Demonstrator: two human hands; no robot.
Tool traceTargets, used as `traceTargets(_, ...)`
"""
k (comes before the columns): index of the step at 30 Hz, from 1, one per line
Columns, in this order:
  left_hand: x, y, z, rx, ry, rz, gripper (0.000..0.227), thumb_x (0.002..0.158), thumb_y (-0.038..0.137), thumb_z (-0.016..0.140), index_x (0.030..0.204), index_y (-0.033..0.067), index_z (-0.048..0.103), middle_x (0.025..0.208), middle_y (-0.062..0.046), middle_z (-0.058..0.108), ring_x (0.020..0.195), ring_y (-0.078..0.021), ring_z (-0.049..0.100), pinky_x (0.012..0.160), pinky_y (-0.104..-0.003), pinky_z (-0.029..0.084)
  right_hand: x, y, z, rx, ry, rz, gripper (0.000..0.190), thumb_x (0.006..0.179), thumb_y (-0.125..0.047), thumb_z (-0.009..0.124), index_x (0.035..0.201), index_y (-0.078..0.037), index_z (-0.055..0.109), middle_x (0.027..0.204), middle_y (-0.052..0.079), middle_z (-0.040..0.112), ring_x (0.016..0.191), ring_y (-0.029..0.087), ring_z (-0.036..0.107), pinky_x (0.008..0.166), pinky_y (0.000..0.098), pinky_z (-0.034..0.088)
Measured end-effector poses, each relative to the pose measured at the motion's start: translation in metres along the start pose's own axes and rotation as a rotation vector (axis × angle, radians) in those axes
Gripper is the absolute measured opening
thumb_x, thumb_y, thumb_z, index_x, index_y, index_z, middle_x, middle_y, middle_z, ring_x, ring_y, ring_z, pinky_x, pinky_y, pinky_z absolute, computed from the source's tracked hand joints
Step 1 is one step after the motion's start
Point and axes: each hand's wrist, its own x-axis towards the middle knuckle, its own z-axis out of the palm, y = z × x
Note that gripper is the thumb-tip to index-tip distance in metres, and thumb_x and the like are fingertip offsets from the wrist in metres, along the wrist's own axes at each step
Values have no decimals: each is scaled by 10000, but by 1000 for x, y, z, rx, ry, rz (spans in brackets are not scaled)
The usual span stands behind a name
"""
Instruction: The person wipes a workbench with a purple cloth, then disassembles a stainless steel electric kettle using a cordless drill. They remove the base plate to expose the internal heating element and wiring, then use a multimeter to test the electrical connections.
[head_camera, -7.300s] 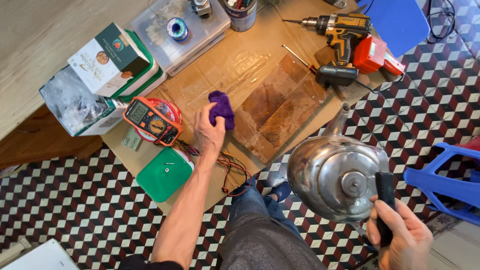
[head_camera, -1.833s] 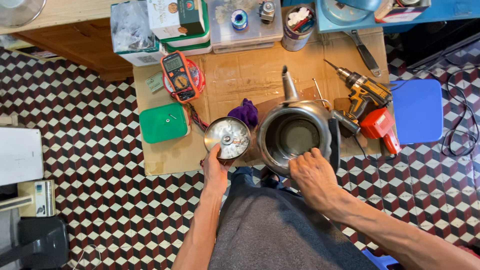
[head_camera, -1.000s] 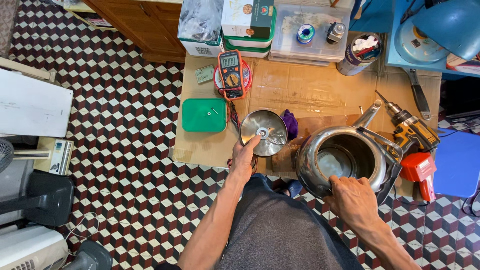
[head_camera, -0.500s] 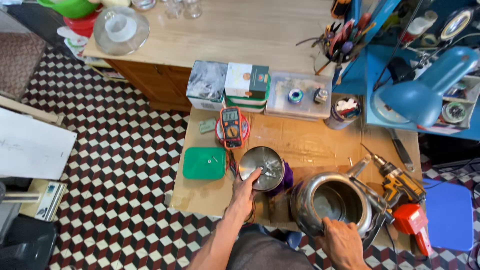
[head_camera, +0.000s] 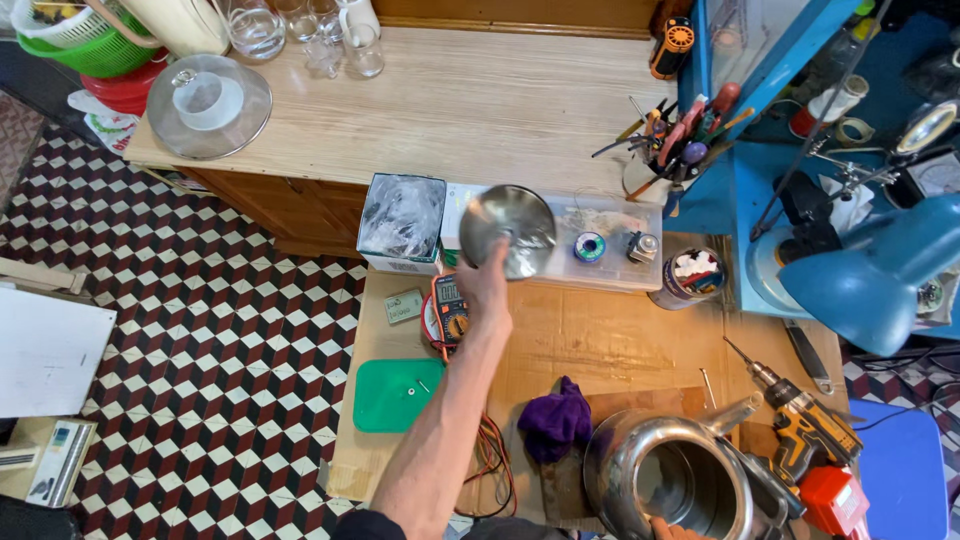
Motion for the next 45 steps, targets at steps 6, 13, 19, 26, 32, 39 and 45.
traceTargets(6,133,49,-32,-237,25,-17,609,854,194,687,1407,66,464,1272,-114,587,1047,-211,683,833,-368,660,7,-24,-52,40,82,12,577,723,-479,831,1190,-220,611,882,10,702,945,187,690,904,403,474)
traceTargets(13,263,28,-43,-466,-72,-149,432,868,99,684,1260,-36,561,1196,-202,642,1004,-264,692,837,-373,664,5,-46,-63,94,162,12,545,712,-442,828,1154,-196,623,857,23,703,918,210,689,881,408,474)
traceTargets(19,266,35,-105,-434,-67,-11,456,883,79,663,1316,10,538,1277,-187,625,1076,-279,710,906,-406,640,10,-66,-87,123,255,-23,518,702,-409,825,1123,-175,633,836,34,704,895,230,688,861,413,475)
traceTargets(26,223,11,-137,-122,-295,-123,566,1047,302,697,1464,-38,521,1332,-181,580,1076,-242,603,983,-398,590,-56,-69,-88,122,297,-75,486,691,-371,821,1086,-152,645,811,46,704,868,254,686,838,417,475)
traceTargets(32,56,-12,-156,542,-39,558,593,1045,420,580,1500,59,463,1288,-152,691,1128,-250,692,922,-411,567,-87,-75,-98,102,239,-104,432,701,-347,832,995,-95,641,818,91,696,851,279,672,836,426,467)
traceTargets(39,-150,-163,-125,995,-829,668,725,656,208,843,1326,63,607,1470,-313,487,1322,-464,438,1042,-518,398,-108,-74,-125,191,178,-25,360,724,-341,835,897,-64,683,833,114,727,856,304,682,911,422,472)
traceTargets(45,-115,-208,-126,924,-516,542,236,939,131,673,1175,144,667,1193,-105,721,1199,-344,650,1051,-430,512,-167,-51,-132,221,224,81,390,738,-373,828,933,-53,720,867,111,753,867,311,685,901,423,473)
